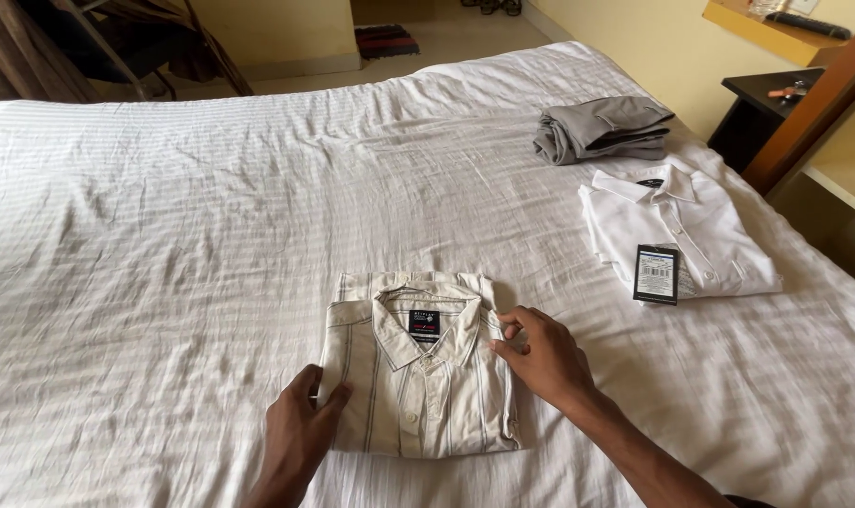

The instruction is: Unfolding and unbuttoning a white striped shirt on a bed.

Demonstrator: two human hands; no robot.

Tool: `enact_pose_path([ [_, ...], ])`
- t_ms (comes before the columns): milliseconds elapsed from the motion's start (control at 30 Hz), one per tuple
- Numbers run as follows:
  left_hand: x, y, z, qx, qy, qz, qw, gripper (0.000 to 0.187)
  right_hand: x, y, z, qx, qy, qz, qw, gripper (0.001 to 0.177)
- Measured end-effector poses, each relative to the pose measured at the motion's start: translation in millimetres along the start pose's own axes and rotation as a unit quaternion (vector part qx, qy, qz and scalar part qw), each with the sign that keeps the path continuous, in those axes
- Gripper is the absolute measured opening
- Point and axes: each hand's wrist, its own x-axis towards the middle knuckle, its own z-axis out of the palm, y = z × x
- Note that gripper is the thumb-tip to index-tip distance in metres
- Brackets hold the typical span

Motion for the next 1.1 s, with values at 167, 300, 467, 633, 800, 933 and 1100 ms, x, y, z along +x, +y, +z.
enact_pose_path([
  [167, -6, -4, 0, -0.093, 0.000, 0.042, 0.995, 0.027, -15, -19, -3, -0.011, 0.027, -0.085, 0.996, 0.027],
  [300, 12, -25, 8, -0.122, -0.016, 0.011, 0.992, 0.031, -43, -32, 32, 0.018, -0.029, -0.208, 0.978, 0.026],
  [467, -4, -2, 2, -0.047, 0.007, -0.009, 0.999, 0.033, -61, -68, 39, -0.074, -0.123, -0.225, 0.964, 0.052],
  [633, 15, -30, 26, 0.007, 0.127, 0.187, 0.974, 0.031, -52, -70, 29, -0.121, -0.173, -0.152, 0.966, 0.052],
  [800, -17, -12, 41, 0.177, 0.029, 0.441, 0.879, 0.032, -45, -51, 37, -0.028, -0.093, -0.182, 0.978, 0.030],
  [933, -35, -9, 43, 0.197, -0.024, 0.488, 0.850, 0.040, -36, -29, 53, -0.021, -0.134, -0.153, 0.979, 0.014],
  [1100, -39, 5, 34, 0.202, -0.097, 0.341, 0.913, 0.034, -41, -70, 20, 0.016, -0.129, -0.064, 0.989, 0.021],
])
